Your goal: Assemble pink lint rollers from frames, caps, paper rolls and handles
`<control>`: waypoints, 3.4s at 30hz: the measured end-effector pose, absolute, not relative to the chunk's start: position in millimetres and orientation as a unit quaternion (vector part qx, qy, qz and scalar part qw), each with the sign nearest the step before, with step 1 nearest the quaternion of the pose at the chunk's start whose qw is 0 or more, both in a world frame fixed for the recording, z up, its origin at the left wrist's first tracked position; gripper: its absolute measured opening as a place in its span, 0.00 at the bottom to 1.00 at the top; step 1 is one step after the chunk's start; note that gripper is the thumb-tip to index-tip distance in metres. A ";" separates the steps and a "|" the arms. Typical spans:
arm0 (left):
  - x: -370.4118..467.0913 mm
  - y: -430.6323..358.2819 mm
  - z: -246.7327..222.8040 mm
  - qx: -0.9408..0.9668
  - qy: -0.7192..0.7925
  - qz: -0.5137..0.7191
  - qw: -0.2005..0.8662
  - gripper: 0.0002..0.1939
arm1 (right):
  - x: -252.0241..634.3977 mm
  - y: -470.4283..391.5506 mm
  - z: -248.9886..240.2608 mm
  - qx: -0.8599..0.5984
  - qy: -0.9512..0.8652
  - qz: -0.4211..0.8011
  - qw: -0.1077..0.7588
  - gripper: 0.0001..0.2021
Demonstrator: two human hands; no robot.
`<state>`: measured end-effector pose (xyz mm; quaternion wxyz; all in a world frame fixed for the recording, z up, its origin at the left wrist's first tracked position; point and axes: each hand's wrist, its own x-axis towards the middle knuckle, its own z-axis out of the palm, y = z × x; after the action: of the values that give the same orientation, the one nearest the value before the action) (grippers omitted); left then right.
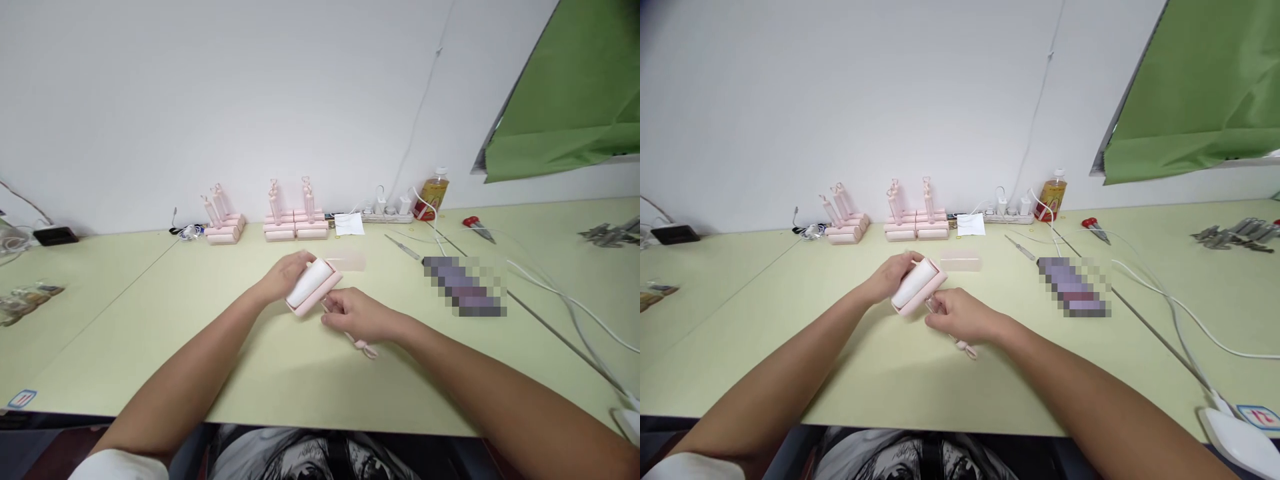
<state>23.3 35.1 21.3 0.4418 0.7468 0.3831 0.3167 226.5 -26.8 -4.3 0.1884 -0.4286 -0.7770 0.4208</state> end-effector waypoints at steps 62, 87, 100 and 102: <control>4.6 13.0 2.9 0.852 0.392 0.246 0.246 0.45 | 220.3 -13.9 -21.0 -0.490 -0.617 0.547 0.282 0.14; 21.3 150.7 -17.7 0.776 0.581 0.246 0.017 0.30 | 217.8 -6.3 -33.7 -0.395 -0.479 0.703 0.347 0.21; 30.4 161.7 -17.0 0.747 0.615 0.251 -0.025 0.24 | 218.4 -6.9 -36.5 -0.397 -0.528 0.676 0.326 0.20; 18.2 163.8 -15.2 0.730 0.627 0.268 -0.040 0.24 | 218.5 -7.3 -36.7 -0.394 -0.534 0.674 0.325 0.21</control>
<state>18.2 163.8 -15.2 -0.0404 0.7300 0.6274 0.2679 218.5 -7.3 -36.7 0.3255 -0.3941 -0.5338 0.6737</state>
